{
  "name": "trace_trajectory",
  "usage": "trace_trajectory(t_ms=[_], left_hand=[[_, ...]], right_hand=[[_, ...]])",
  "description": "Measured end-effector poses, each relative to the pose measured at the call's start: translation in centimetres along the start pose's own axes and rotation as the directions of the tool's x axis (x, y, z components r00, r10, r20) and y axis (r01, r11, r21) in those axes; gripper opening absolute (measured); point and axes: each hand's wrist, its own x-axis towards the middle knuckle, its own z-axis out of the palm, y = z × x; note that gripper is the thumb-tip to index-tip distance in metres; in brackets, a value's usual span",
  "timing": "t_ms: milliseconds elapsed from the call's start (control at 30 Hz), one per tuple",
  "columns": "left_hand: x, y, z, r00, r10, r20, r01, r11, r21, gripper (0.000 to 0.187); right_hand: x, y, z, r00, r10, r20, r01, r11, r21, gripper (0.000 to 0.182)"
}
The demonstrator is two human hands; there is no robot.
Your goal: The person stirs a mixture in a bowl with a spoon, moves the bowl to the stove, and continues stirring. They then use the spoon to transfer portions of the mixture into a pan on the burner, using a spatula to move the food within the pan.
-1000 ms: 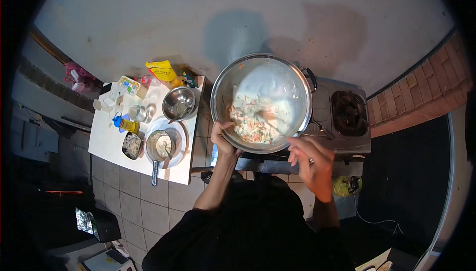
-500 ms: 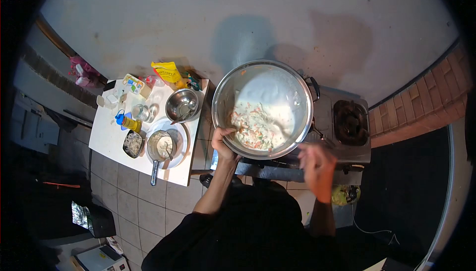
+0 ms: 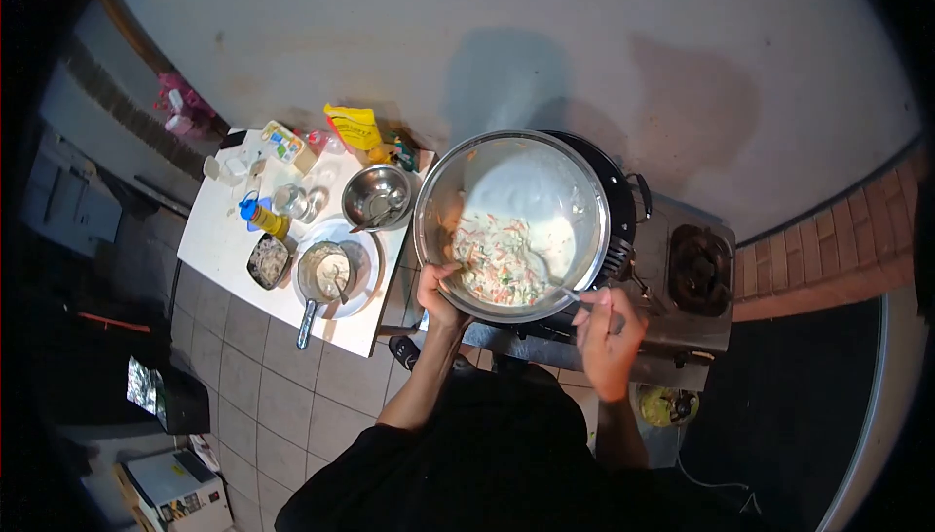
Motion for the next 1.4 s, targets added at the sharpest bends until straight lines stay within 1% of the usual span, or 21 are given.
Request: trace_trajectory(t_ms=[133,233,267,333,400,467,533,567,600,633,667,700,733,867,933,1067,1133,1167,1267,1333,1400], left_hand=[[1.1,-1.6,-3.0,0.999,0.027,-0.035,-0.028,0.999,-0.033,0.040],[-1.7,0.3,-2.6,0.921,0.377,0.098,-0.362,0.734,0.575,0.035],[-1.7,0.2,-3.0,0.921,0.380,0.087,-0.357,0.730,0.582,0.035],[-0.9,-0.7,-4.2,0.918,0.389,0.075,-0.396,0.894,0.209,0.024],[0.0,-1.6,-5.5,0.918,0.392,0.060,-0.396,0.904,0.162,0.015],[0.2,-1.8,-6.1,0.641,0.697,0.322,-0.695,0.348,0.629,0.024],[-0.2,-1.5,-5.6,0.673,0.683,0.284,-0.664,0.388,0.640,0.027],[-0.4,-1.2,-5.3,0.837,0.537,0.110,-0.538,0.767,0.349,0.024],[-0.5,-0.6,-4.6,0.955,0.296,0.032,-0.295,0.955,-0.039,0.020],[-0.5,-0.1,-4.0,0.985,0.170,0.019,-0.163,0.964,-0.208,0.020],[-0.2,-0.8,-4.8,0.985,0.173,0.022,-0.165,0.963,-0.212,0.020],[0.2,-2.0,-6.6,0.874,0.467,0.134,-0.486,0.836,0.254,0.025],[0.2,-2.3,-7.0,0.691,0.624,0.364,-0.687,0.413,0.597,0.031],[-0.7,-1.7,-5.3,0.860,0.477,0.180,-0.483,0.649,0.589,0.034],[-0.3,-1.0,-3.7,0.982,0.189,-0.022,-0.188,0.981,0.054,0.031],[-0.3,-1.6,-4.5,0.970,0.241,0.032,-0.242,0.951,0.193,0.035],[-0.5,-0.6,-3.2,0.999,-0.034,-0.021,0.032,0.995,-0.092,0.038],[-0.5,-0.8,-3.3,0.999,-0.039,-0.021,0.037,0.995,-0.091,0.038],[0.0,-1.5,-4.6,0.998,0.000,-0.061,-0.002,1.000,-0.026,0.037],[0.3,-1.9,-5.1,0.976,0.216,0.022,-0.217,0.961,0.170,0.036],[0.0,-2.0,-4.3,0.972,0.235,0.021,-0.235,0.956,0.176,0.035]], right_hand=[[0.5,-0.6,2.9,0.982,0.151,0.117,-0.180,0.939,0.294,0.021],[0.6,-1.2,4.4,0.959,0.207,0.193,-0.272,0.862,0.428,0.025],[0.5,-1.3,4.9,0.956,0.210,0.206,-0.281,0.858,0.430,0.025],[0.7,-1.5,5.6,0.950,0.220,0.220,-0.301,0.829,0.471,0.026],[0.9,-1.2,6.1,0.953,0.202,0.227,-0.291,0.823,0.488,0.028],[1.3,-1.3,6.6,0.944,0.224,0.240,-0.322,0.778,0.540,0.033],[1.5,-1.2,6.6,0.945,0.216,0.245,-0.317,0.784,0.534,0.034],[1.7,-1.2,6.7,0.940,0.231,0.251,-0.336,0.755,0.564,0.033],[1.9,-1.2,6.7,0.935,0.245,0.257,-0.353,0.724,0.593,0.031],[2.1,-1.2,6.7,0.937,0.240,0.254,-0.347,0.726,0.594,0.031],[2.3,-1.2,6.6,0.938,0.240,0.250,-0.344,0.730,0.591,0.031],[2.3,-1.1,6.6,0.938,0.244,0.247,-0.345,0.732,0.587,0.031],[2.4,-1.0,6.5,0.938,0.243,0.247,-0.344,0.732,0.588,0.031],[2.8,-0.5,6.2,0.949,0.222,0.226,-0.316,0.718,0.621,0.030],[3.2,-0.6,6.0,0.950,0.223,0.217,-0.311,0.715,0.626,0.030],[3.5,-0.8,5.5,0.954,0.249,0.168,-0.299,0.719,0.628,0.030],[3.5,-0.8,5.1,0.956,0.245,0.159,-0.290,0.722,0.628,0.029],[3.5,-0.7,4.8,0.957,0.248,0.153,-0.288,0.724,0.627,0.029],[3.6,-0.6,4.2,0.959,0.248,0.138,-0.279,0.727,0.627,0.029],[3.7,-0.4,3.9,0.960,0.247,0.130,-0.273,0.729,0.628,0.030],[3.9,-0.2,3.4,0.964,0.237,0.122,-0.260,0.743,0.616,0.031]])
